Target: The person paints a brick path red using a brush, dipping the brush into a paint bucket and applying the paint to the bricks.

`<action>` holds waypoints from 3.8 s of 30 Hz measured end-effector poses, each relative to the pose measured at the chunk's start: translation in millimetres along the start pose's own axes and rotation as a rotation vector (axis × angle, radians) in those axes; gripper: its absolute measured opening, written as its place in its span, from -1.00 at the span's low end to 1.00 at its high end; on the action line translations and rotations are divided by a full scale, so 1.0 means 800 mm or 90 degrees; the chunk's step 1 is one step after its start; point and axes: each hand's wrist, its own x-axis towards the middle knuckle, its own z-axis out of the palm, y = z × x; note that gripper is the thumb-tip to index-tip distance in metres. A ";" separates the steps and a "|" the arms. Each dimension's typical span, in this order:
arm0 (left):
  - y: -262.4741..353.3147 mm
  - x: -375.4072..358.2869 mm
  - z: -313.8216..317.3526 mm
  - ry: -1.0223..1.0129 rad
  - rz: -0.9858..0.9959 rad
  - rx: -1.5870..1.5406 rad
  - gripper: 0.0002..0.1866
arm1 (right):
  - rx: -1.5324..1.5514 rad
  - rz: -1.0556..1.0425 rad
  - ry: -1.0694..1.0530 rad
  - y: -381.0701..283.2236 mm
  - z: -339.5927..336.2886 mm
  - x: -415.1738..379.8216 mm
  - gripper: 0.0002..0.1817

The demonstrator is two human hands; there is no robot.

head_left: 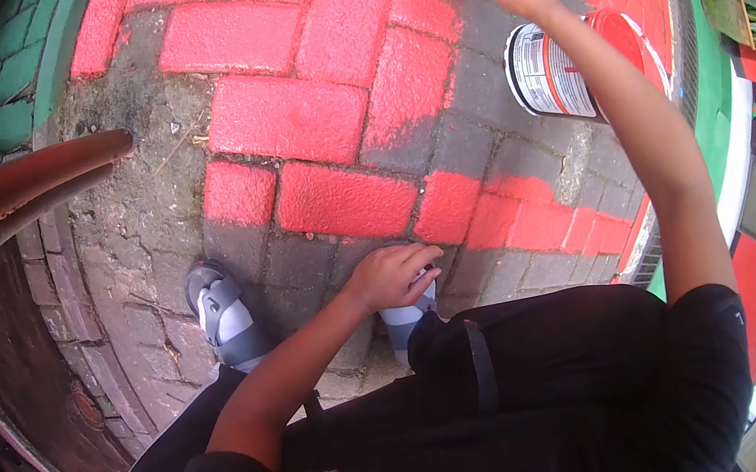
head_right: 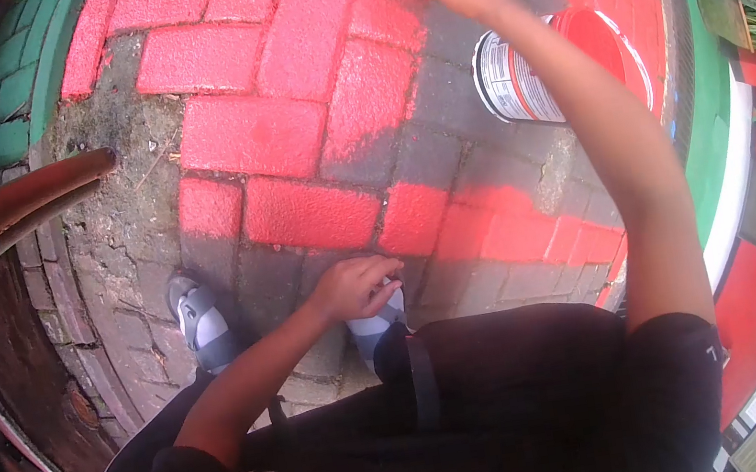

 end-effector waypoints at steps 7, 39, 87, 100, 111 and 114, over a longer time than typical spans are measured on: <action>-0.002 0.000 0.003 0.015 0.005 -0.010 -0.73 | -0.034 -0.002 -0.191 -0.066 0.014 -0.021 -0.80; 0.004 0.012 0.003 -0.020 -0.005 0.026 -0.62 | 0.177 0.406 0.358 0.034 0.056 -0.010 -0.68; 0.346 0.218 -0.266 -0.036 -0.171 0.096 -0.85 | 0.775 0.201 0.655 0.046 -0.277 -0.201 -0.74; 0.339 -0.017 -0.423 0.163 -0.499 0.308 -0.80 | 0.004 -0.044 0.165 0.002 -0.003 -0.056 -0.90; 0.226 -0.135 -0.456 0.345 -0.517 0.032 -0.79 | 0.107 0.120 -0.049 -0.028 -0.043 -0.084 -0.60; 0.228 -0.142 -0.463 0.295 -0.539 -0.014 -0.77 | 0.039 0.139 0.007 -0.003 -0.047 -0.069 -0.61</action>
